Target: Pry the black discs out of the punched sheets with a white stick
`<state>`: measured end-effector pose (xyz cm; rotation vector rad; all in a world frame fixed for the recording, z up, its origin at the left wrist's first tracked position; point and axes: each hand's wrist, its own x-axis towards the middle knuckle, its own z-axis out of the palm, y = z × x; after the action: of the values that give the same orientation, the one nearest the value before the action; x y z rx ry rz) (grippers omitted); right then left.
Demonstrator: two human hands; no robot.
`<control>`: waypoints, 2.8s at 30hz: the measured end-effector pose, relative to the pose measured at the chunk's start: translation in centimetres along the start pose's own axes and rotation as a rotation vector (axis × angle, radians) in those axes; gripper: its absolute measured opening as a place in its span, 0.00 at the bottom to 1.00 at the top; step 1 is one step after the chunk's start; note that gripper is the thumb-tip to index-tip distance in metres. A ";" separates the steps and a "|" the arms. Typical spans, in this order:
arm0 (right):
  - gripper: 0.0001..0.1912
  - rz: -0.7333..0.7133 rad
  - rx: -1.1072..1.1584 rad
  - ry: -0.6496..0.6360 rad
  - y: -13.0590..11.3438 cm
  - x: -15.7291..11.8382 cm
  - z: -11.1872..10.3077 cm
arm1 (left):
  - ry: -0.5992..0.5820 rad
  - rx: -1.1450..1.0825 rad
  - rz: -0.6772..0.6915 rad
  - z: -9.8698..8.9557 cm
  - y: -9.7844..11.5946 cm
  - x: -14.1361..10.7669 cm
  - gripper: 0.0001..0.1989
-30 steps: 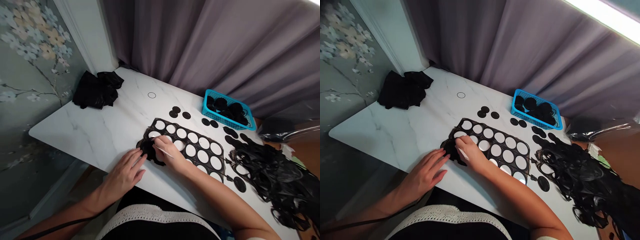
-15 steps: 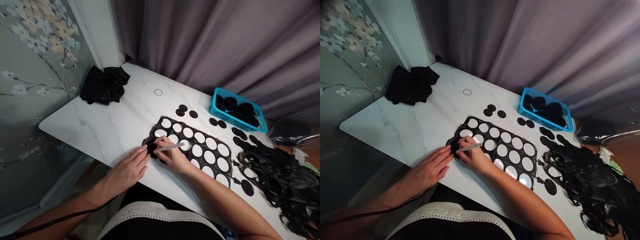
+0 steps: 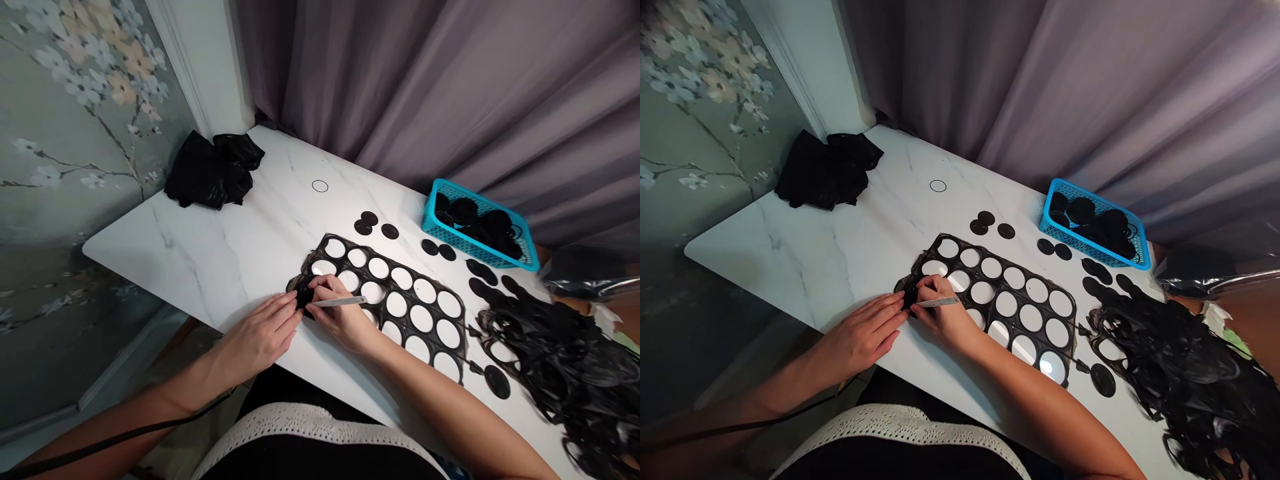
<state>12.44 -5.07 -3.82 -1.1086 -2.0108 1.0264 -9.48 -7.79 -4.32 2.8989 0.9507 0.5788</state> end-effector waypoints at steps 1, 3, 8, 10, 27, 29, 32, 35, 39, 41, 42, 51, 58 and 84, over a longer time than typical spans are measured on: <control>0.09 0.001 -0.001 -0.002 0.0 0.0 0.0 | 0.002 -0.001 -0.001 0.0 0.0 0.0 0.15; 0.09 0.002 -0.003 -0.006 0.0 0.0 -0.1 | -0.001 0.002 0.001 0.0 0.0 0.0 0.15; 0.08 -0.017 -0.030 0.006 0.1 -0.1 0.0 | -0.019 0.008 0.002 -0.1 0.0 0.1 0.15; 0.07 -0.031 -0.091 0.005 0.2 -0.3 0.3 | -0.022 0.001 -0.002 -0.1 0.0 0.1 0.15; 0.08 0.011 0.029 -0.064 0.0 0.5 -1.0 | -0.037 -0.065 -0.009 -0.3 -0.4 0.0 0.17; 0.09 0.022 0.046 -0.064 0.0 0.5 -1.0 | -0.039 -0.062 -0.011 -0.2 -0.4 -0.2 0.16; 0.10 0.026 0.059 -0.064 -0.1 0.4 -1.0 | -0.043 -0.047 -0.005 -0.2 -0.3 -0.2 0.16; 0.11 0.027 0.064 -0.067 -0.2 0.3 -0.9 | -0.053 -0.047 -0.007 -0.2 -0.3 -0.2 0.16; 0.10 0.003 0.056 -0.062 0.0 0.2 -0.9 | -0.036 -0.061 -0.016 -0.2 -0.3 -0.2 0.17; 0.10 -0.005 0.050 -0.067 0.2 0.2 -1.0 | -0.025 -0.068 -0.017 -0.2 -0.3 -0.2 0.17; 0.10 -0.006 0.044 -0.070 0.2 0.2 -1.0 | -0.022 -0.071 -0.017 -0.2 -0.3 -0.3 0.17; 0.07 -0.108 -0.307 -0.021 -0.3 -0.8 1.9 | -0.024 -0.089 -0.016 -0.2 -0.4 -0.1 0.11; 0.14 0.303 -0.101 0.594 1.5 -0.6 -6.1 | 0.020 -0.013 0.016 -0.2 -0.9 -0.1 0.16; 0.10 0.537 0.029 0.769 1.3 -20.4 -9.4 | -0.265 -0.315 0.720 8.8 8.1 18.0 0.25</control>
<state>29.82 -19.38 -3.06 -1.7467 -1.1074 0.6913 11.63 -3.28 -5.20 2.8485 -0.2241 0.2999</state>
